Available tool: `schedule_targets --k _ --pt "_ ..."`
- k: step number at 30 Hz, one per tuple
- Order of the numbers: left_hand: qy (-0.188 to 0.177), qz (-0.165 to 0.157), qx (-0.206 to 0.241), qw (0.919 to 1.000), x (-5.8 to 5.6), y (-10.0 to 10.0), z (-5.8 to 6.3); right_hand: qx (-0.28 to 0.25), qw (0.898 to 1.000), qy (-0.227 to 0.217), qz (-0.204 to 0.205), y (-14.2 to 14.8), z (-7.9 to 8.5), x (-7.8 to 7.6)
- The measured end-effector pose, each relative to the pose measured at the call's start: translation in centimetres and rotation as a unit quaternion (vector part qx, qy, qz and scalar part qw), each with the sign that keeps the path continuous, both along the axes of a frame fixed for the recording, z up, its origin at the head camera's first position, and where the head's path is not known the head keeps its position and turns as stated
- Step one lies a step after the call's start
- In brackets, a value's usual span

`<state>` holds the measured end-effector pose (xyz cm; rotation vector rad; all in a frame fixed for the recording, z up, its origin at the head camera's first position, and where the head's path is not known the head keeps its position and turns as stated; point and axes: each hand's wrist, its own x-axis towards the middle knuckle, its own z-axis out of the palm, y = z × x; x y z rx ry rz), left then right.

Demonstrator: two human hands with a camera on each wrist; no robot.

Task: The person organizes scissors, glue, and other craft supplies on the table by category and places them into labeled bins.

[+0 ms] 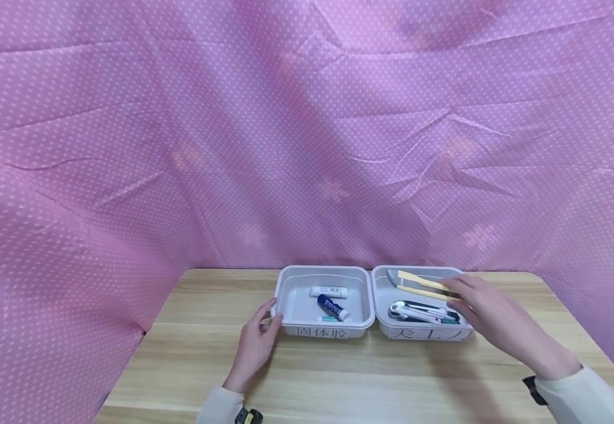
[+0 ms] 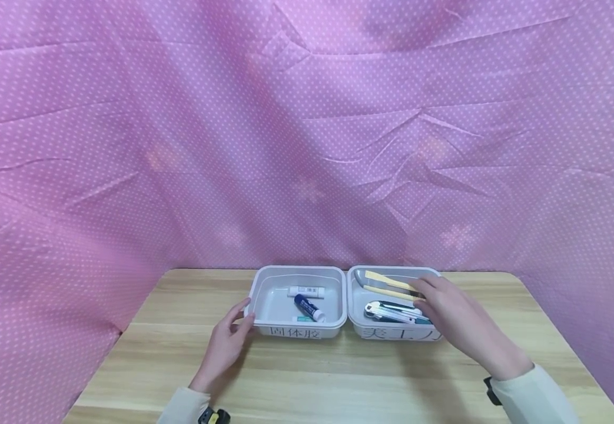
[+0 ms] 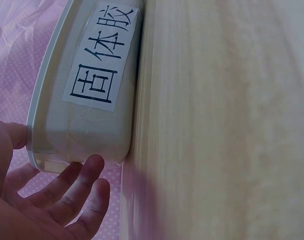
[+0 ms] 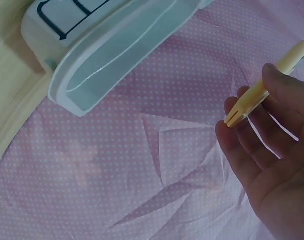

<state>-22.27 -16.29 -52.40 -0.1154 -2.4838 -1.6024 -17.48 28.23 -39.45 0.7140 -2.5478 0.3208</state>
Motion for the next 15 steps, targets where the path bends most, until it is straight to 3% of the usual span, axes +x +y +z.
schedule_targets --k 5,15 --pt "-0.004 0.001 -0.001 1.0 0.1 -0.1 0.2 0.004 0.999 -0.044 0.005 0.0 -0.3 -1.4" --pt "-0.002 -0.004 0.004 1.0 0.1 0.0 0.3 -0.02 0.989 -0.148 -0.007 1.4 -3.2 -4.2"
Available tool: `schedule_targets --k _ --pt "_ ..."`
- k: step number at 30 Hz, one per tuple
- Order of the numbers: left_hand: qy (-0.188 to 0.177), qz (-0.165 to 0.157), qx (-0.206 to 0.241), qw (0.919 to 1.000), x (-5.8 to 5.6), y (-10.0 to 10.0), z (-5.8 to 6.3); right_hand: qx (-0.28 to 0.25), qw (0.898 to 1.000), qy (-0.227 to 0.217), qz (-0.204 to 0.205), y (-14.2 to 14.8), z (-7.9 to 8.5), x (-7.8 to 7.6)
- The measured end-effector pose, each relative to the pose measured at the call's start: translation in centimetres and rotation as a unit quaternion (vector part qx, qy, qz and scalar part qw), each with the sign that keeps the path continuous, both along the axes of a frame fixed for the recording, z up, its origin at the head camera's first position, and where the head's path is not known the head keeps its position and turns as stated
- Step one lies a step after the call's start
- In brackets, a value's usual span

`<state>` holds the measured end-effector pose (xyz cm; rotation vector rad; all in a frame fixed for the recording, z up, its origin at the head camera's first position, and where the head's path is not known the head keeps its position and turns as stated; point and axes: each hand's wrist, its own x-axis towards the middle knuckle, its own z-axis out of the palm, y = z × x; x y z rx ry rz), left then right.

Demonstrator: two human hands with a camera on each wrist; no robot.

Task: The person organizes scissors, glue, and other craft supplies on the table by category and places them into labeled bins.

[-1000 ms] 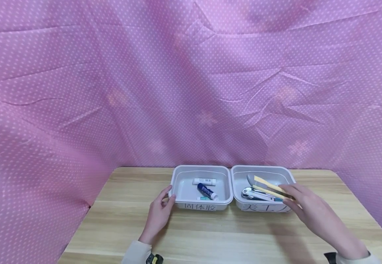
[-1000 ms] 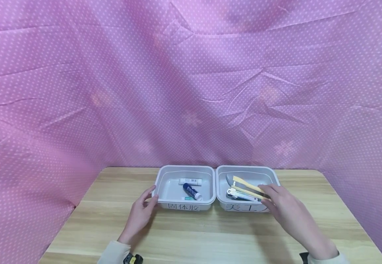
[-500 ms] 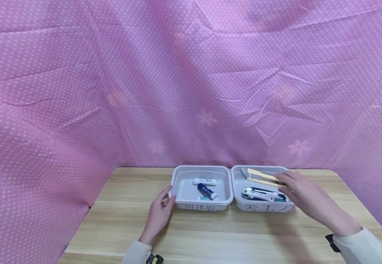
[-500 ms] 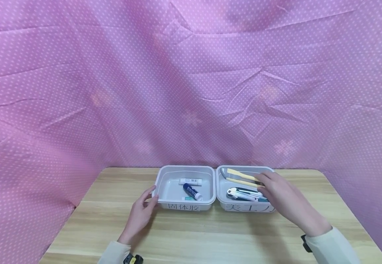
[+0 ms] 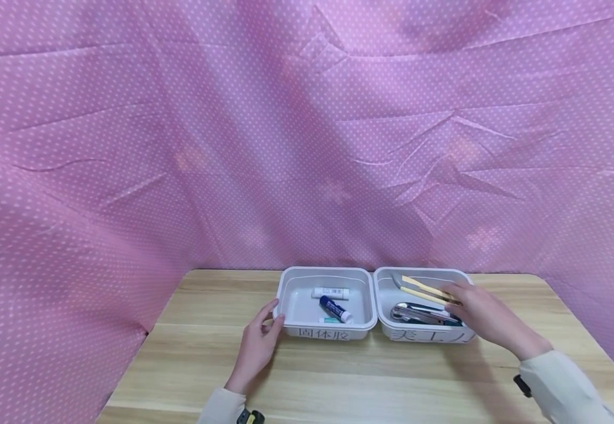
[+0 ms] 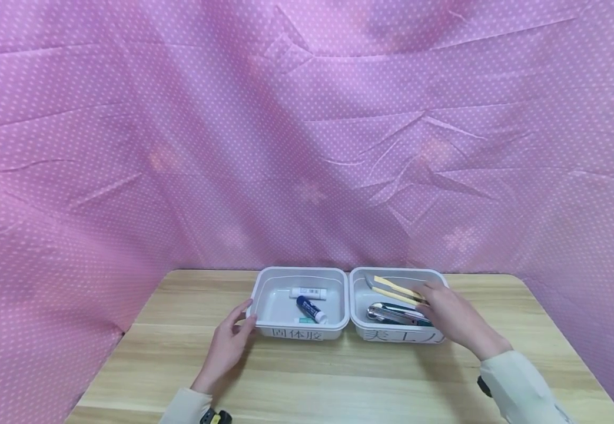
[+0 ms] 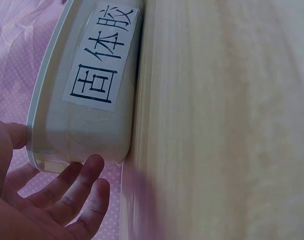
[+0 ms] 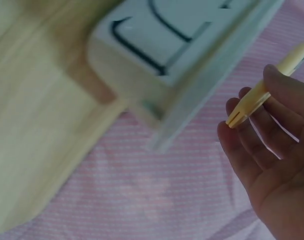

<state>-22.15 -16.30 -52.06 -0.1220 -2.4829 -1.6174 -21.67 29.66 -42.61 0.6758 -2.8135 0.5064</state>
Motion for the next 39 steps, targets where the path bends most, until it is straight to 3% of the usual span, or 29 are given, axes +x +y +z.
schedule_targets --k 8,19,29,39 --pt "-0.001 -0.003 0.0 1.0 0.1 0.1 0.0 0.012 1.0 -0.021 -0.008 1.2 -2.2 -1.2" --pt "-0.007 0.0 0.003 1.0 0.1 0.1 0.2 0.016 0.999 -0.045 0.019 1.5 -3.6 -2.6" --pt "0.003 0.002 0.001 1.0 0.1 0.0 0.0 -0.002 0.996 -0.085 0.028 1.6 -4.0 -3.3" --pt "0.007 0.003 -0.005 1.0 0.1 0.0 0.0 0.025 0.994 -0.11 0.006 1.3 -3.9 -3.8"
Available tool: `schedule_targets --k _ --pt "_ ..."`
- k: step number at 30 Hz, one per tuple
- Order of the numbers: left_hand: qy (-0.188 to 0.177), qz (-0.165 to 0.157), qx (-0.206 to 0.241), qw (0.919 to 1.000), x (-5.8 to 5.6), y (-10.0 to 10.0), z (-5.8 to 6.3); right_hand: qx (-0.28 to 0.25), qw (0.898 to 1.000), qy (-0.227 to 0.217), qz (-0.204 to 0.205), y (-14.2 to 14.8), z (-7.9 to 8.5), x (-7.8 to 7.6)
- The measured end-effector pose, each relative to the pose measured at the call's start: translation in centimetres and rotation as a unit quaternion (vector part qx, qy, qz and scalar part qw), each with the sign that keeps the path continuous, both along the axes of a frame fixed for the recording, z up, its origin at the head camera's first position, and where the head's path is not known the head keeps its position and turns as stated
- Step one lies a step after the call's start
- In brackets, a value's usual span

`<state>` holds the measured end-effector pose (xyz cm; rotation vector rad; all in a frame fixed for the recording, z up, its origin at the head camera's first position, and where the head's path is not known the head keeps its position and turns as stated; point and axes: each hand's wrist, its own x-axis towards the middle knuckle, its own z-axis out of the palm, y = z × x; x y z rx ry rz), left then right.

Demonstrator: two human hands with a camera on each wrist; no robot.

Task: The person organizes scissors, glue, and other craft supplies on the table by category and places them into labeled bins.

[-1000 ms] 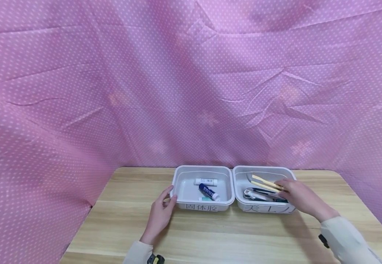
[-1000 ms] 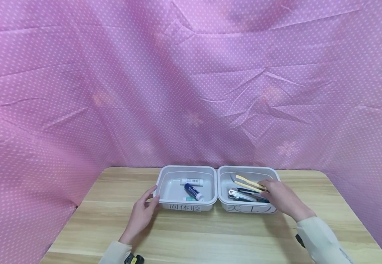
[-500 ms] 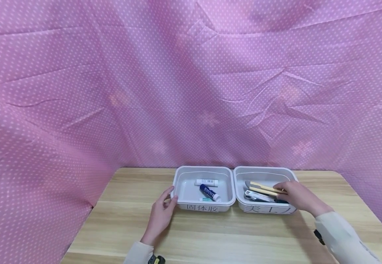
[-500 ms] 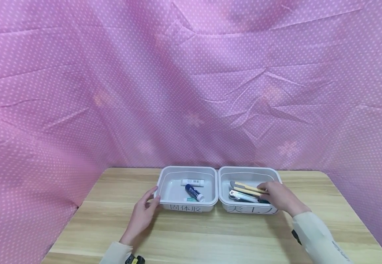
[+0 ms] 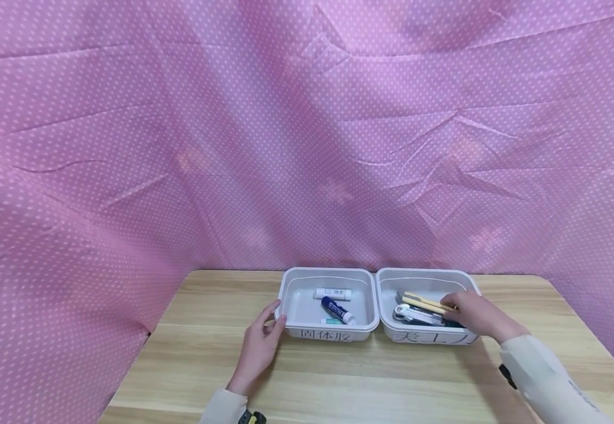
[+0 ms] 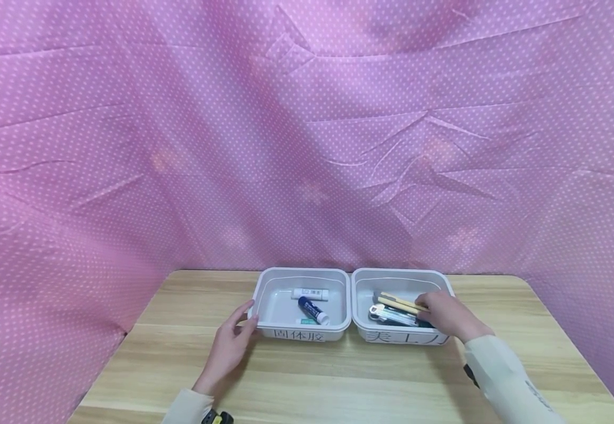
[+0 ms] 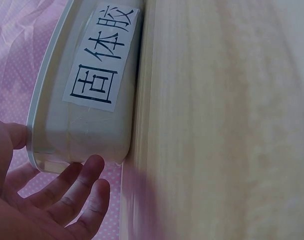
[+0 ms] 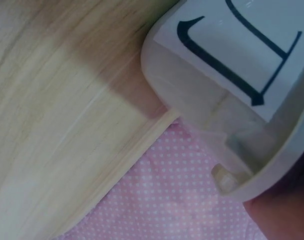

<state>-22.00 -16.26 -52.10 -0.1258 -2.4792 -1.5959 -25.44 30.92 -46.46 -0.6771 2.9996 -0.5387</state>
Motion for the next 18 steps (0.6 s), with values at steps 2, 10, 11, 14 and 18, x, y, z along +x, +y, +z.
schedule_targets --k 2,10,11,14,18 --pt "-0.002 0.0 0.001 1.0 0.0 0.1 0.0 0.005 1.0 -0.007 -0.005 0.0 0.0 0.0" --pt "-0.009 -0.002 0.005 0.9999 -0.1 0.0 0.1 -0.005 1.0 -0.01 -0.028 -0.1 0.0 0.0" --pt "-0.009 -0.003 0.005 0.9999 -0.1 0.0 0.2 -0.007 0.999 -0.006 -0.032 -0.1 0.0 0.1" --pt "-0.01 -0.003 0.0 0.9999 -0.1 0.0 0.2 -0.015 0.998 0.02 -0.05 -0.2 0.4 0.8" --pt "-0.004 0.0 -0.006 1.0 -0.1 0.1 0.0 -0.032 0.994 0.074 -0.074 -0.6 1.1 3.0"
